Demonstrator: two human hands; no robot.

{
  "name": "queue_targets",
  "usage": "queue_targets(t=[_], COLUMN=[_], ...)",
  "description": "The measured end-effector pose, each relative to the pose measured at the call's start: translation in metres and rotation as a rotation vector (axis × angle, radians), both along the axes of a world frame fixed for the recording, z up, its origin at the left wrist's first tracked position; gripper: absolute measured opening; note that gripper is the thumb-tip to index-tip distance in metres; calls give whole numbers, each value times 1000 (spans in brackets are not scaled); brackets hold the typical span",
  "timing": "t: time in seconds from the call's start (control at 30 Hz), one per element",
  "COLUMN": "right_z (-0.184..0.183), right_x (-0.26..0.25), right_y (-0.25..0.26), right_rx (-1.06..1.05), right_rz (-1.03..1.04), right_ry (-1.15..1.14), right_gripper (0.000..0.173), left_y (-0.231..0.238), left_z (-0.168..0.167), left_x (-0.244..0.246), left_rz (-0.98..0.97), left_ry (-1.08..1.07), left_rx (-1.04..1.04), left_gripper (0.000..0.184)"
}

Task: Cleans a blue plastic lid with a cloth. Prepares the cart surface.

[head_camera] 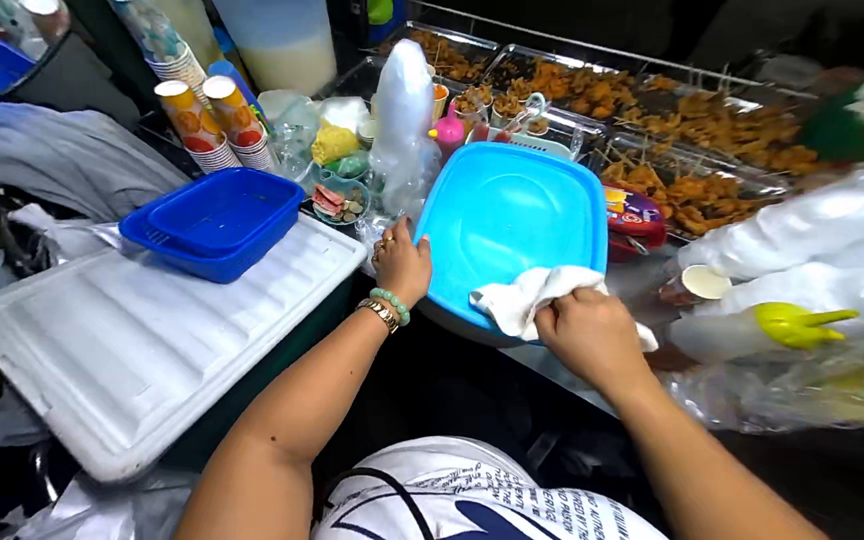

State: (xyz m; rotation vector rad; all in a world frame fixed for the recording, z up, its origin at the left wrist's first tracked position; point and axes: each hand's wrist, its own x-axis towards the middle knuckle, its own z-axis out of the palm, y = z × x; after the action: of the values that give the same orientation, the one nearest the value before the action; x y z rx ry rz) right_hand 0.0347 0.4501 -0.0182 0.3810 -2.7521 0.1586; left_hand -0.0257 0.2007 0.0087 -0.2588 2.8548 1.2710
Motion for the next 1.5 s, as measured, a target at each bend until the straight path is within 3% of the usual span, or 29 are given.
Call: queue_targets(t=[0.17,0.3,0.4,0.47,0.53,0.67,0.73,0.77,0.8,0.87,0.93,1.0,1.1,1.13,1.2,1.23,1.3,1.37,1.43,1.5], right_z=[5,17,38,42,45,52,57,60,64,72,81,93,90,88,89,88,84,79,78,74], right_x=[23,14,3,-10,-24,-37,-38,-35,-32,-25,-28,-33,-32,-30,-26,-22,-14,-10,-8,-6], right_y=[-22,-47,-67,-72,-78,-99,-112,-119,-125,-138,-161,-186,-206,-211,-222,-229,-241,-243,-233,-211], right_rx=[-44,-116,-174,-293,-496,-1064,-1306,-1321,-1248,-889,-469,-218,-329,-426,-640,-765,-1027,-1125,-1089,-963], right_rz=[65,203,236,249,168,-2,122,236,360,594,741,704,660,679,757,802,897,947,952,916], right_ry=[37,-36,-254,-363,-526,-697,-721,-738,-741,-659,-554,-625,-464,-393,-317,-319,-355,-385,-397,-307], right_gripper=[40,38,35,37,36,32,30,26,20,19,39,52,37,32,28,27,27,33,43,48], left_y=[-79,-174,-228,-249,-258,-244,-224,-213,-204,-192,-192,-199,-210,-211,-201,-192,-174,-167,-160,-163], left_z=[21,42,44,39,32,36,45,47,47,45,42,43,38,35,32,31,26,17,21,35], left_x=[7,20,39,52,58,54,52,53,55,58,64,69,75,76,82,91,110,115,111,103], left_rz=[-86,-98,-78,-48,36,117,38,-29,-105,-224,-276,-279,-250,-286,-439,-506,-501,-385,-207,-161], left_ry=[132,28,-128,-71,-26,108,251,319,377,455,533,581,566,511,341,246,138,137,210,287], left_rx=[-323,-648,-755,-783,-772,-623,-582,-546,-508,-434,-387,-366,-198,-75,197,343,665,827,782,650], left_gripper=[56,60,56,40,37,59,58,57,57,56,53,49,51,60,99,109,72,45,42,39])
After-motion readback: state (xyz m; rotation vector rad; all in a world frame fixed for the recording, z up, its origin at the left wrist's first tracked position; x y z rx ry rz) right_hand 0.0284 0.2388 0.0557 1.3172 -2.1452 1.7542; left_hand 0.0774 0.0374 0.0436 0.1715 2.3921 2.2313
